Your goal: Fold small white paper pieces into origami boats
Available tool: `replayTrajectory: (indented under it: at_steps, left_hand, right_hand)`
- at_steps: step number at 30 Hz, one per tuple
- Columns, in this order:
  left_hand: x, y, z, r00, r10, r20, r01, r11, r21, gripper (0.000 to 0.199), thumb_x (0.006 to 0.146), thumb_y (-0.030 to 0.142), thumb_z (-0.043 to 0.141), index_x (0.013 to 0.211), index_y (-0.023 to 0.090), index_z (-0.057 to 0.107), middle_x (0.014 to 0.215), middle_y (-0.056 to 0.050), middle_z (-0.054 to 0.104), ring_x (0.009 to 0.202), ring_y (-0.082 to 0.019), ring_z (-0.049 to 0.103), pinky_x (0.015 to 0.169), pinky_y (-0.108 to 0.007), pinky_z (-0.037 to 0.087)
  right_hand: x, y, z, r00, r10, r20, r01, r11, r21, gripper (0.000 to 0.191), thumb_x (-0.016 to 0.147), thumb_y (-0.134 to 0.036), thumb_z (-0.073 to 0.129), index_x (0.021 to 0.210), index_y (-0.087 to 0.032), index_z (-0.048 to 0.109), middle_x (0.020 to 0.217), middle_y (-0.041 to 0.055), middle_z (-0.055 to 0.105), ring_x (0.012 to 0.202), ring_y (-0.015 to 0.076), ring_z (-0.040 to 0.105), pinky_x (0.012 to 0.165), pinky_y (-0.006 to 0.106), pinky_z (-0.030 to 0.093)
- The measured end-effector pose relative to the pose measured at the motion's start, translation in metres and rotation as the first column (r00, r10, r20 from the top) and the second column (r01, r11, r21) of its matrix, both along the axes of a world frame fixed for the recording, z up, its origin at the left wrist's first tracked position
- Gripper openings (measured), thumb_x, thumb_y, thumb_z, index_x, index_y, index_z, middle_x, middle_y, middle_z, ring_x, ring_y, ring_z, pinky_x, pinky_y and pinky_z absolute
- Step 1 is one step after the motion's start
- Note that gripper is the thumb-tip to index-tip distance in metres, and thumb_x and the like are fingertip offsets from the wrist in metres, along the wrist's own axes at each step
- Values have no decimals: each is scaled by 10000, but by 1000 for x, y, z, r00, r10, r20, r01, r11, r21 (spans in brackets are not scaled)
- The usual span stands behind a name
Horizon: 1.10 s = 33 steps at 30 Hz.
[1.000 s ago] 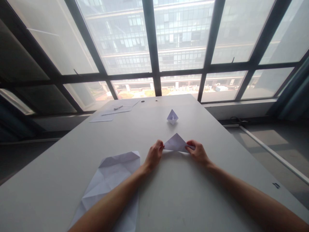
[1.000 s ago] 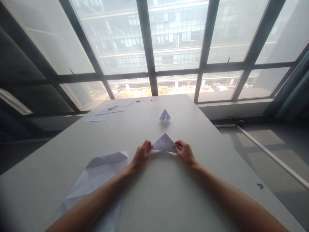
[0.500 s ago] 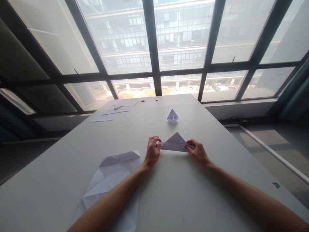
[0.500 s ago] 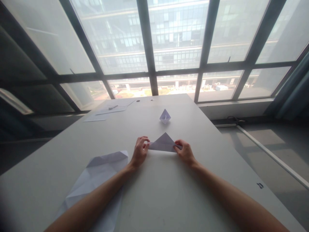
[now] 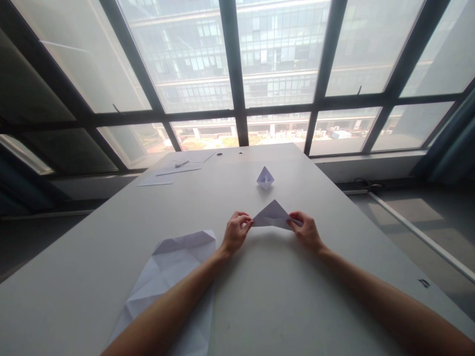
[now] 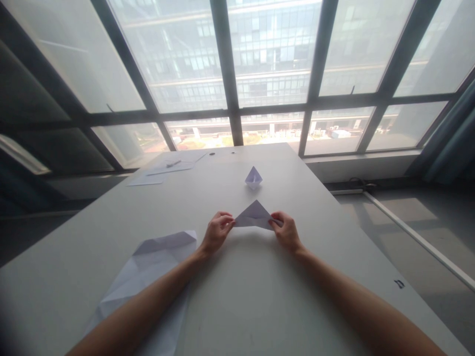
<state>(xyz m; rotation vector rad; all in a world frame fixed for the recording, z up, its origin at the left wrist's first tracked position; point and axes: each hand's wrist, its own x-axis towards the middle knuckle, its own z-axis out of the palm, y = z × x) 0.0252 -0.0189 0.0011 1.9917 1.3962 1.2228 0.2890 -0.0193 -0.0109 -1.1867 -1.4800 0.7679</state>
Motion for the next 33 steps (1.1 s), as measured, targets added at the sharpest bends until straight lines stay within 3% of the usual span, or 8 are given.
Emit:
replayTrajectory:
  at_steps: [4,8,12,16,20,24,33]
  left_hand:
    - [2,0,1,999,-6,-40,4,998,-56,205,901,341,568,867,188,701,799,-34,691,725,-175,628,704,-282,496]
    - [4,-1,2,999,-26,26,28,993,-117,234,891,329,561,1038,183,668,757,-9,694,670,-160,625,654,-260,477]
    - [4,-2,4,999,-30,14,32,991,-128,244,859,337,592,1040,184,651,747,-7,685,648,-158,615,635,-262,475]
    - [3,-2,2,999,50,1,-50,994,-98,194,853,319,600,1002,196,605,720,10,658,634,-150,602,619,-252,455]
    - [1,-2,-1,991,130,-8,-130,989,-76,125,861,311,599,924,210,562,721,20,638,638,-144,600,612,-242,438]
    - [1,-2,-1,991,134,-27,-136,988,-79,107,860,292,601,914,212,553,733,15,642,648,-148,605,616,-244,438]
    - [4,-5,2,993,118,-19,-119,988,-99,98,877,275,576,942,209,543,757,2,644,672,-160,610,636,-256,443]
  right_hand:
    - [0,0,0,1000,18,5,-18,1000,-13,215,789,-365,647,889,-175,664,880,73,726,831,230,679,789,349,540]
    - [0,1,-2,999,35,26,-34,999,-16,203,795,-344,642,900,-173,669,907,76,728,864,232,678,826,357,530]
    - [-1,2,-4,998,53,36,-53,999,-12,214,805,-357,633,909,-174,671,920,80,727,879,235,676,839,369,532]
    - [0,2,-2,998,14,55,-13,1000,-21,297,778,-399,674,976,-178,664,910,80,721,837,233,676,800,367,543]
    - [1,3,-2,998,-63,-8,63,997,-43,437,736,-484,712,1034,-176,626,872,80,695,723,218,662,652,332,546]
    - [2,5,-5,991,-119,-58,117,992,-35,459,729,-546,711,980,-177,602,802,71,672,670,212,640,593,319,521]
    - [1,0,-1,987,-148,67,147,989,24,340,820,-529,629,757,-195,622,722,58,659,672,202,595,657,328,486]
